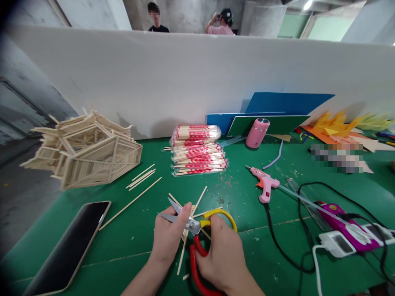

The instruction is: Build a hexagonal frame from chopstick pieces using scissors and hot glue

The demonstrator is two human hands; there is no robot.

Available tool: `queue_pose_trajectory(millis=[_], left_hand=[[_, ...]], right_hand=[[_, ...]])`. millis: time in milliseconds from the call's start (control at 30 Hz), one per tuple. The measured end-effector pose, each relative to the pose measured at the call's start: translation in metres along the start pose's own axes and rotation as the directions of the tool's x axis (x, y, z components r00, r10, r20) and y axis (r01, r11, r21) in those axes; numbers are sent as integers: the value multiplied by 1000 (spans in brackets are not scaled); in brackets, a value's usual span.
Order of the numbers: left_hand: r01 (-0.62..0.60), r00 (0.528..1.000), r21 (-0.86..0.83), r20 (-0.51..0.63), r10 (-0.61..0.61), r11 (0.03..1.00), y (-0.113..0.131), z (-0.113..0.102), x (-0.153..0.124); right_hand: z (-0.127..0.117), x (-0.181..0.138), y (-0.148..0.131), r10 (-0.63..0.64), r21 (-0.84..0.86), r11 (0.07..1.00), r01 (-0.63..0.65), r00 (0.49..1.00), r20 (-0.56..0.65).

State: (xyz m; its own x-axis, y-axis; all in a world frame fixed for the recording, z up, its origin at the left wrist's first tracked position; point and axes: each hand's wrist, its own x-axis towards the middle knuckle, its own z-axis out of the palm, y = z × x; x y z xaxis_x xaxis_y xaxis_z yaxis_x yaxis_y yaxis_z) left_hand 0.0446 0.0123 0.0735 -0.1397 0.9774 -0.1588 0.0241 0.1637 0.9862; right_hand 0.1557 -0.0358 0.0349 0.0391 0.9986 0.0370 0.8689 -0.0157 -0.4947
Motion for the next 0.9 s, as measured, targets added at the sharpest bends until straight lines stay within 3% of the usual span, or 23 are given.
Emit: queue_pose_trajectory(millis=[133, 400, 533, 633, 700, 767, 833, 900], left_hand=[[-3, 1000, -20, -16, 2, 1000, -1, 0, 1], [-4, 1000, -34, 14, 5, 999, -9, 1, 13], [-93, 992, 58, 90, 88, 994, 9, -18, 13], [-204, 972, 235, 167, 167, 950, 21, -41, 15], [-316, 944, 447, 238, 230, 837, 21, -55, 18], [-458, 889, 618, 339, 309, 639, 12, -67, 23], [-472, 881, 765, 404, 244, 439, -1, -75, 28], [-428, 903, 859, 394, 170, 282, -13, -80, 31]], right_hand=[[5, 0, 5, 6, 0, 1000, -7, 1000, 10], [-2, 9, 7, 51, -32, 998, -54, 994, -97], [-10, 21, 26, 131, 73, 990, -122, 984, -122], [-15, 36, 49, 194, -33, 977, -209, 948, -253], [-17, 47, 64, 194, -95, 969, -229, 938, -286], [-18, 54, 75, 169, -149, 964, -220, 940, -298], [-19, 57, 82, 143, -190, 960, -208, 941, -308], [-21, 55, 82, 133, -218, 952, -215, 931, -339]])
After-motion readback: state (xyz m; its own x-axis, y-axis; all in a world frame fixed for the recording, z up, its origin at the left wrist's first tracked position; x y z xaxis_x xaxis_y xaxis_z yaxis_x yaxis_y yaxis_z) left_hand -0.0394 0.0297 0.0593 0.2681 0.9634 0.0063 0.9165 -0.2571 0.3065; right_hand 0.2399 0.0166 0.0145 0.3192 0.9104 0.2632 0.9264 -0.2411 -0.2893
